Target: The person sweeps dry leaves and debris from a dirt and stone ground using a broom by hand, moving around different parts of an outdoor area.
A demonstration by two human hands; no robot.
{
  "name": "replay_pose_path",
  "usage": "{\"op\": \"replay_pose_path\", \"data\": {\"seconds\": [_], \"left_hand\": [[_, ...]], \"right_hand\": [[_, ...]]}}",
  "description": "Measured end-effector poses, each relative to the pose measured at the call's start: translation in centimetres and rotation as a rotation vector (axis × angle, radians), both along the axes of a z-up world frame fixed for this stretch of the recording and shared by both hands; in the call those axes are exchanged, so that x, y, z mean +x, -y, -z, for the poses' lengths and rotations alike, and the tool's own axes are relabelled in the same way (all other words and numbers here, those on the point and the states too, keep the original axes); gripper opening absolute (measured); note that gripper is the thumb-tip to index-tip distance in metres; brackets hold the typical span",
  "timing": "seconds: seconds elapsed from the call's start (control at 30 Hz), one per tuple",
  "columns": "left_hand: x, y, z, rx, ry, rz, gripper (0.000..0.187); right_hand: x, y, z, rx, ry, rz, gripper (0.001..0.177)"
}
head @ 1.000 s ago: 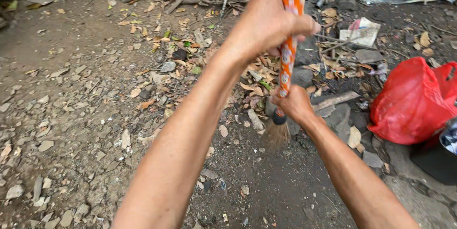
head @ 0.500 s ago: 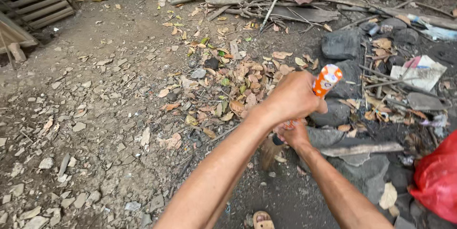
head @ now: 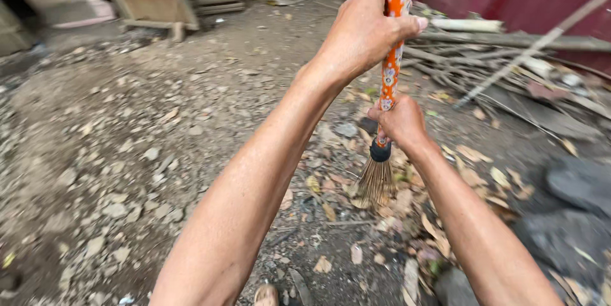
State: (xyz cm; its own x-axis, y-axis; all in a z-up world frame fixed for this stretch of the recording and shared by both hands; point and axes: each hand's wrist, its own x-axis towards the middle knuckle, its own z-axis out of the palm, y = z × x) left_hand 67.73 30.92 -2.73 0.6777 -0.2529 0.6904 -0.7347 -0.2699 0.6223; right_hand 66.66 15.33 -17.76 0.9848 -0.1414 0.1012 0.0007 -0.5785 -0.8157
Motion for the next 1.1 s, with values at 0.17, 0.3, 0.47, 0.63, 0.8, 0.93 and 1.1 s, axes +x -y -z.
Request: {"op": "replay_pose_path", "data": {"seconds": [0.17, 0.3, 0.47, 0.63, 0.8, 0.93, 1.1], "left_hand": [[4.8, -6.9, 0.8, -0.016, -0.074, -0.088, 0.04], [9.3, -12.6, 1.1, 0.022, -0.066, -0.174, 0.042], [14.0, -16.9, 3.2, 0.006, -0.162, -0.175, 0.048], [18.6, -19.7, 6.5, -0.016, -0.117, -0.234, 0.053], [25.7, -22.2, 9.1, 0.063, -0.238, -0.344, 0.054], [33.4, -23.5, 11.0, 0.038, -0.203, -0.369, 0.052], [42.2, -23.6, 11.6, 0.073, -0.273, -0.404, 0.052]], "right_hand": [[6.8, -8.1, -1.3, 0.084, 0.0, -0.166, 0.02], [12.4, -14.6, -1.9, 0.172, -0.055, -0.286, 0.019], [16.9, -20.3, -4.2, 0.177, 0.056, -0.404, 0.019], [20.9, -24.5, -4.9, 0.164, 0.123, -0.441, 0.017], [28.4, -27.4, -2.6, 0.194, 0.124, -0.526, 0.02], [35.8, -28.4, -0.7, 0.151, 0.053, -0.516, 0.02], [45.2, -29.3, 0.1, 0.192, 0.023, -0.512, 0.018]]}}
